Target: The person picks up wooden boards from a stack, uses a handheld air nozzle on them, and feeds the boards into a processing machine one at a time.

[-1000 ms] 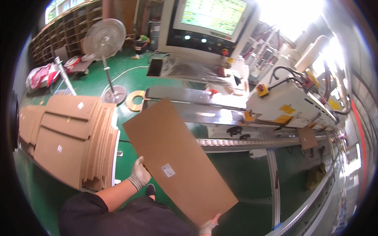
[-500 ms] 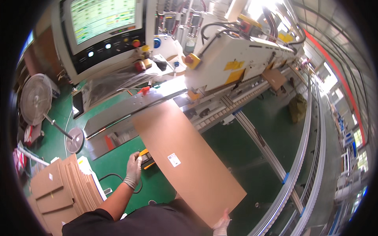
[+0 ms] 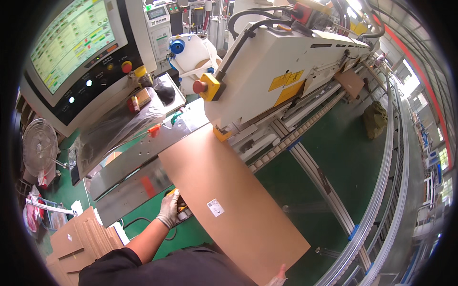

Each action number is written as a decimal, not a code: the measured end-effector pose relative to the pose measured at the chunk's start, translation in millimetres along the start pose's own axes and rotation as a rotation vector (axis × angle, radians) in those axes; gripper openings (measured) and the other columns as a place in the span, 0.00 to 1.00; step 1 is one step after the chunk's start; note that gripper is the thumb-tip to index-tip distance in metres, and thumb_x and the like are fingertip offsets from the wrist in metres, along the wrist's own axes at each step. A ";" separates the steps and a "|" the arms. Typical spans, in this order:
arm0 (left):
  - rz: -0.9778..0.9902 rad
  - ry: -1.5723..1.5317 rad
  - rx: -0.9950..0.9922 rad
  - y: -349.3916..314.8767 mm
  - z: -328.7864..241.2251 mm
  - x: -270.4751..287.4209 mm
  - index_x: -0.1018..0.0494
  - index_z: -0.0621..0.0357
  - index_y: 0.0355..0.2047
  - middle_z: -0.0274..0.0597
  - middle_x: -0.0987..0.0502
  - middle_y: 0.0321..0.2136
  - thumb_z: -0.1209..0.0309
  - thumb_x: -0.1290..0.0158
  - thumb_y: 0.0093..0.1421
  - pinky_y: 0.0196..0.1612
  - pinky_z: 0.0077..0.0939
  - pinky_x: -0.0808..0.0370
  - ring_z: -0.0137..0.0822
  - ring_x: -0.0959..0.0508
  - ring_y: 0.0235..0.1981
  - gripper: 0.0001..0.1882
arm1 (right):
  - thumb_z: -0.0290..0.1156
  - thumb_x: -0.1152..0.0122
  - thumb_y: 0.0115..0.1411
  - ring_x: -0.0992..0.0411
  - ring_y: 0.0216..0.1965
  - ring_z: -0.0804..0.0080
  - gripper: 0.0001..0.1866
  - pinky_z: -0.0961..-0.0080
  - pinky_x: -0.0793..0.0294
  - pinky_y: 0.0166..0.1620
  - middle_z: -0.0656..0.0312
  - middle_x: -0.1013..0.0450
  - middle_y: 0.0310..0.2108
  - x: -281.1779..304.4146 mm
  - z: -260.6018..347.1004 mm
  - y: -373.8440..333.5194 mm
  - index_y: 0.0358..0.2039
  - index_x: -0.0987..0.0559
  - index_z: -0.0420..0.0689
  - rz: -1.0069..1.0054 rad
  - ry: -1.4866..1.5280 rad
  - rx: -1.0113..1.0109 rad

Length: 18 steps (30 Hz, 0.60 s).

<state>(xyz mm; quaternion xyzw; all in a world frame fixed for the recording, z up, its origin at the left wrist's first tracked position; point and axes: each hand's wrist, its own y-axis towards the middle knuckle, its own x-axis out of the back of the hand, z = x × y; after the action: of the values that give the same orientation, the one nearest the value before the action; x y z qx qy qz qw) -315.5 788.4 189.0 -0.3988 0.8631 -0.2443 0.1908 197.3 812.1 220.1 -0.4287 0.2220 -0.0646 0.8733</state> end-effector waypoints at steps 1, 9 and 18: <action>0.010 0.018 0.019 3.4 -12.3 -20.0 0.22 0.60 0.44 0.38 0.16 0.38 0.50 0.53 0.74 0.32 0.21 0.26 0.28 0.19 0.32 0.23 | 0.66 0.46 0.66 0.32 0.62 0.50 0.41 0.52 0.31 0.64 0.55 0.31 0.64 4.8 9.0 9.6 0.68 0.33 0.48 0.006 0.034 0.018; 0.045 0.024 -0.043 52.3 -24.7 -109.7 0.21 0.59 0.42 0.36 0.17 0.36 0.50 0.52 0.73 0.30 0.23 0.28 0.29 0.20 0.34 0.24 | 0.63 0.47 0.67 0.30 0.60 0.53 0.37 0.53 0.30 0.62 0.57 0.29 0.63 19.4 82.0 92.3 0.66 0.30 0.48 0.093 0.135 0.085; 0.473 0.535 -0.438 85.1 -80.2 -167.9 0.25 0.64 0.52 0.53 0.21 0.45 0.63 0.54 0.71 0.46 0.39 0.22 0.48 0.20 0.46 0.19 | 0.54 0.47 0.71 0.30 0.59 0.50 0.31 0.53 0.32 0.64 0.51 0.29 0.61 57.9 144.9 190.0 0.63 0.27 0.44 0.064 -0.238 0.642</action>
<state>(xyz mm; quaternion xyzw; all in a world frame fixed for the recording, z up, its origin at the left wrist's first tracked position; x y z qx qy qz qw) -306.0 989.1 227.5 -0.1434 0.9815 -0.0992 -0.0786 298.4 1017.4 130.5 -0.1292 0.1005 -0.0532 0.9851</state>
